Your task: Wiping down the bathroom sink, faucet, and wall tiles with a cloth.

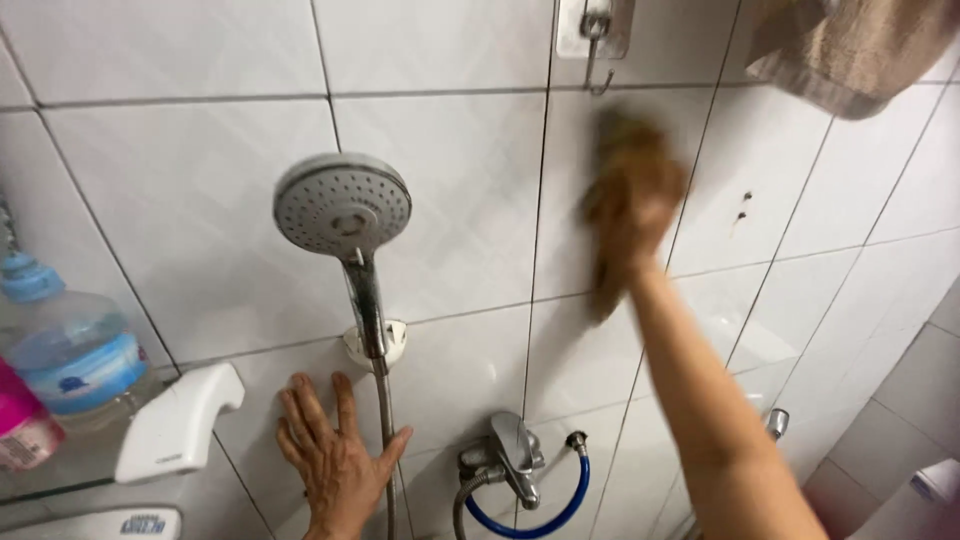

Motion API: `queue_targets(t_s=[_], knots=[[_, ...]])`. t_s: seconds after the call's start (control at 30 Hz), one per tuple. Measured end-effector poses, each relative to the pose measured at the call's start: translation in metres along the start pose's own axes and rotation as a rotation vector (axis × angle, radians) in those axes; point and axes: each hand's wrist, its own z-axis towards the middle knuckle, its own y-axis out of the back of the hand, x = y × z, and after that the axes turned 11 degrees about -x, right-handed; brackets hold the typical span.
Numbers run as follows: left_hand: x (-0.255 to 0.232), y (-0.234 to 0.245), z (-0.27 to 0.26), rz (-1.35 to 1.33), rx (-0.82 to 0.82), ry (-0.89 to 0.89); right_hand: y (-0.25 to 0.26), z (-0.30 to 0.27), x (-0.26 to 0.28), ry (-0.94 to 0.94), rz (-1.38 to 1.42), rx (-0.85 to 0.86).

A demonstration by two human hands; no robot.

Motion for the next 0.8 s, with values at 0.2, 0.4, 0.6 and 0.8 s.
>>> queue_targets(t_s=[0.2, 0.4, 0.6, 0.8], knots=[[-0.004, -0.001, -0.003, -0.004, -0.026, -0.011, -0.012, 0.004, 0.000, 0.056, -0.059, 0.015], [-0.003, -0.008, -0.007, -0.002, 0.063, 0.040, -0.007, -0.042, 0.021, 0.117, -0.101, 0.063], [-0.001, 0.000, -0.013, 0.026, 0.015, -0.061, 0.019, -0.172, 0.110, 0.487, -0.039, 0.357], [-0.007, 0.003, -0.011, 0.008, 0.048, -0.029, 0.018, -0.182, 0.103, 0.571, -0.034, 0.417]])
